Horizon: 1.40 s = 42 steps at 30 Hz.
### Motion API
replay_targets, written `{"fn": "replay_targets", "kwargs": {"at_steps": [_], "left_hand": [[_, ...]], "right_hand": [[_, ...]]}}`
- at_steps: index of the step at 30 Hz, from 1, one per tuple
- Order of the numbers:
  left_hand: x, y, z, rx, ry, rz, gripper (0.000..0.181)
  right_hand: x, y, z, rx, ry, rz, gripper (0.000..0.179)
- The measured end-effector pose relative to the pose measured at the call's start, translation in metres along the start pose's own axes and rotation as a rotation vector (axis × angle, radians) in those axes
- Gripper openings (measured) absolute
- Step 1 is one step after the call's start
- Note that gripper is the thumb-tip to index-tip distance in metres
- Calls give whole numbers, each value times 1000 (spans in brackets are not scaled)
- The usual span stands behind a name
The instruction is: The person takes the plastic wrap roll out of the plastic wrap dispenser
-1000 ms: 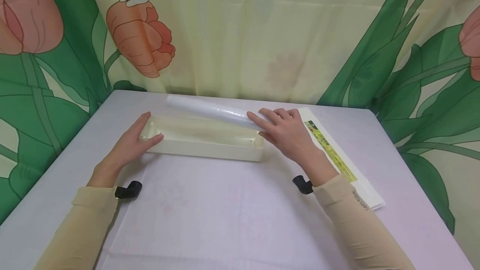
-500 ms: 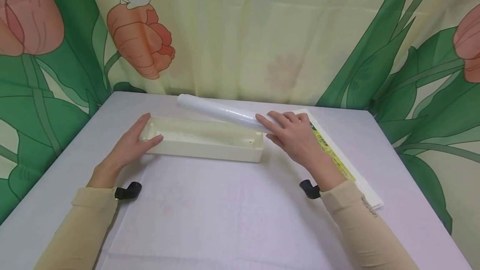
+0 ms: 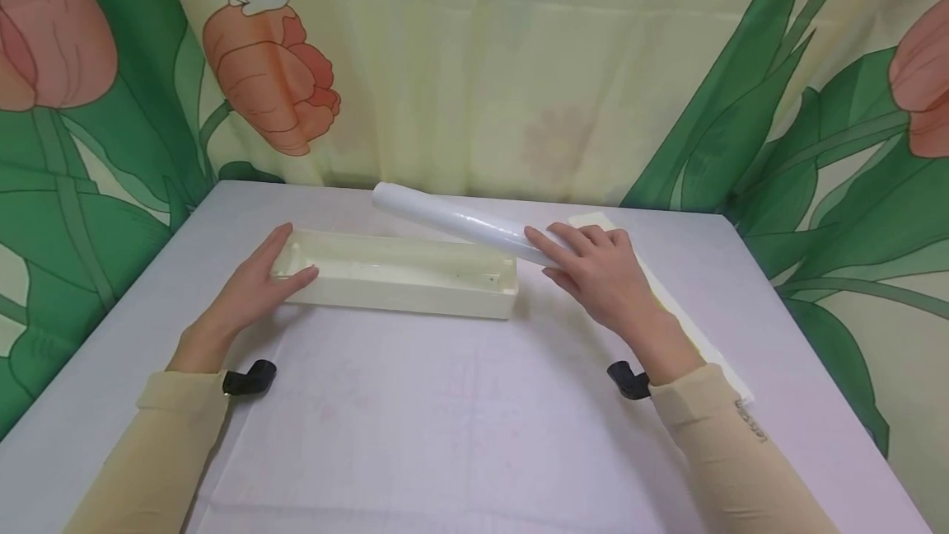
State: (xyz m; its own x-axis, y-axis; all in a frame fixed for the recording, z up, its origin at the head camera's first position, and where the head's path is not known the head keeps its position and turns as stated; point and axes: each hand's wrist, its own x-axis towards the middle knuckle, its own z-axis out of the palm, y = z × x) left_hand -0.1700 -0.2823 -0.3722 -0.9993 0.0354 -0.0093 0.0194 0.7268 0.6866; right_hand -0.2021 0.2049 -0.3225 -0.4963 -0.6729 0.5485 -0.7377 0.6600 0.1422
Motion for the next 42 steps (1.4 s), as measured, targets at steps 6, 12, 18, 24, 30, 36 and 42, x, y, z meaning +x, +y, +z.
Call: {"fn": "replay_targets", "kwargs": {"at_steps": [6,12,18,24,30,36,42], "left_hand": [[1,-2,0,1,2,6,103],[1,0,0,-8,-6,1,104],[0,2,0,-9,-4,-2,105],[-1,1,0,-5,-2,10,104],[-1,2,0,-3,-2,8,103],[0,2,0,-3,-7,9,103],[-1,3,-1,-4,-8,11,103]], "right_hand": [[-7,4,-1,-2,11,4,53],[-14,6,-5,-2,10,34,57],[-22,9,-9,-9,1,63,60],[-30,15,-13,-21,11,79,58],[-36,18,-19,-37,17,95,59],[-44,20,-24,-41,3,126,62],[-51,21,-28,-38,-18,155,58]]}}
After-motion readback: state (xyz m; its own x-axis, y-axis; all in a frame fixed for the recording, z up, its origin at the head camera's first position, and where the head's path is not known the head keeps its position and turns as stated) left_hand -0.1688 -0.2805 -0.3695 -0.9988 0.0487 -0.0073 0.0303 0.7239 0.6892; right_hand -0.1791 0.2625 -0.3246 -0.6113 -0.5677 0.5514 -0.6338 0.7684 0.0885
